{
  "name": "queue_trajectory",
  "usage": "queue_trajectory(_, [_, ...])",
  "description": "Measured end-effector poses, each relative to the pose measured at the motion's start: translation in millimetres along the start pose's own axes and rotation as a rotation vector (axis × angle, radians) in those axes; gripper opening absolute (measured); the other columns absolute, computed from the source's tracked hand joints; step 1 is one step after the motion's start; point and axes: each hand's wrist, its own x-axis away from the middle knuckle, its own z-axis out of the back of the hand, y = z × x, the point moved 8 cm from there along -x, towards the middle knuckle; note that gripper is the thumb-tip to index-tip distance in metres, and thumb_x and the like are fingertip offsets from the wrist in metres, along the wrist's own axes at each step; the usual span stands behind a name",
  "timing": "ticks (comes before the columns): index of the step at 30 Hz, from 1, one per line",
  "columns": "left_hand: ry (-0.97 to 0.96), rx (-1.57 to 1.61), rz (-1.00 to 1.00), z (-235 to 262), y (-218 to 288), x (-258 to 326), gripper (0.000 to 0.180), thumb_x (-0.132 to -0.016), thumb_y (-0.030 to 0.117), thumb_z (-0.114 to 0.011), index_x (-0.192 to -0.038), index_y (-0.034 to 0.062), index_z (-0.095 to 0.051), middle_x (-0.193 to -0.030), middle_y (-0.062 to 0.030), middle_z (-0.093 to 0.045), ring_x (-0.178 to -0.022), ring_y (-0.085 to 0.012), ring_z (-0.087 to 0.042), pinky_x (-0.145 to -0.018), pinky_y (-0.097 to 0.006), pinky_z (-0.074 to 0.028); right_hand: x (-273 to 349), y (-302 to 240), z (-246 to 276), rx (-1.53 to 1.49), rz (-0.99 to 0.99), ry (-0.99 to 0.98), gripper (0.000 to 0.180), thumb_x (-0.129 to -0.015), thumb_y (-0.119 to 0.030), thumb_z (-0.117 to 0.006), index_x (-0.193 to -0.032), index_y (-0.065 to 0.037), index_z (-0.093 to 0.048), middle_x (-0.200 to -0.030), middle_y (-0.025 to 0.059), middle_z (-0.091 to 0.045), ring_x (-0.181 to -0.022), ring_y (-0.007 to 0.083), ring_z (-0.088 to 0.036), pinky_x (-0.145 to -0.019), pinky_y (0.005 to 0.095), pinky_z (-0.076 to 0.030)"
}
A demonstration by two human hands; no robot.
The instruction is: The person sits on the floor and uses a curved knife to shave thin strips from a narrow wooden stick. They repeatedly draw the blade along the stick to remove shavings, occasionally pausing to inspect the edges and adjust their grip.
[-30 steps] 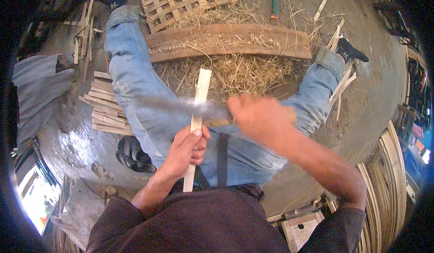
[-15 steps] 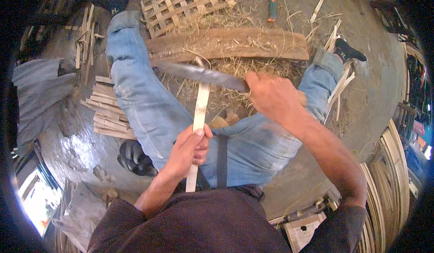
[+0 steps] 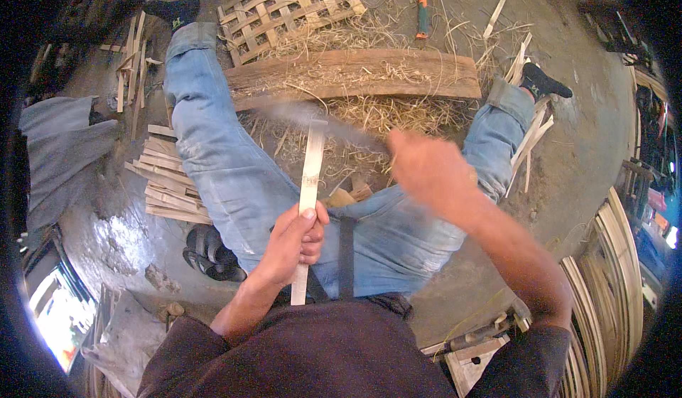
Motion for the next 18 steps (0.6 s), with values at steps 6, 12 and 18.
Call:
queue_trajectory(6, [-0.014, 0.015, 0.025, -6, 4, 4, 0.022, -0.103, 0.03, -0.042, -0.097, 0.0097, -0.049, -0.066, 0.0076, -0.03, -0.051, -0.0012, -0.024, -0.042, -0.018, -0.021, 11, -13, -5, -0.022, 0.126, 0.027, 0.013, -0.081, -0.009, -0.056, -0.09, -0.002, -0.05, -0.078, 0.0201, -0.063, -0.071, 0.039, -0.065, -0.062, 0.0481, -0.053])
queue_trajectory(12, [-0.023, 0.001, 0.002, -5, 6, -1, 0.021, -0.103, 0.029, -0.041, -0.096, 0.0099, -0.048, -0.066, 0.0078, -0.029, -0.049, -0.0012, -0.022, -0.041, -0.018, -0.02, 14, -15, 1, -0.066, 0.151, 0.066, 0.012, -0.082, -0.01, -0.055, -0.09, -0.004, -0.051, -0.079, 0.0189, -0.063, -0.07, 0.0394, -0.064, -0.061, 0.0473, -0.052])
queue_trajectory(18, [-0.067, 0.032, 0.028, -11, 1, 7, 0.02, -0.102, 0.029, -0.042, -0.096, 0.0101, -0.048, -0.066, 0.0078, -0.029, -0.05, -0.0012, -0.022, -0.041, -0.018, -0.021, 12, 5, 1, -0.099, 0.069, 0.068, 0.013, -0.08, -0.012, -0.057, -0.089, -0.004, -0.051, -0.078, 0.0188, -0.062, -0.072, 0.0403, -0.063, -0.062, 0.0492, -0.051])
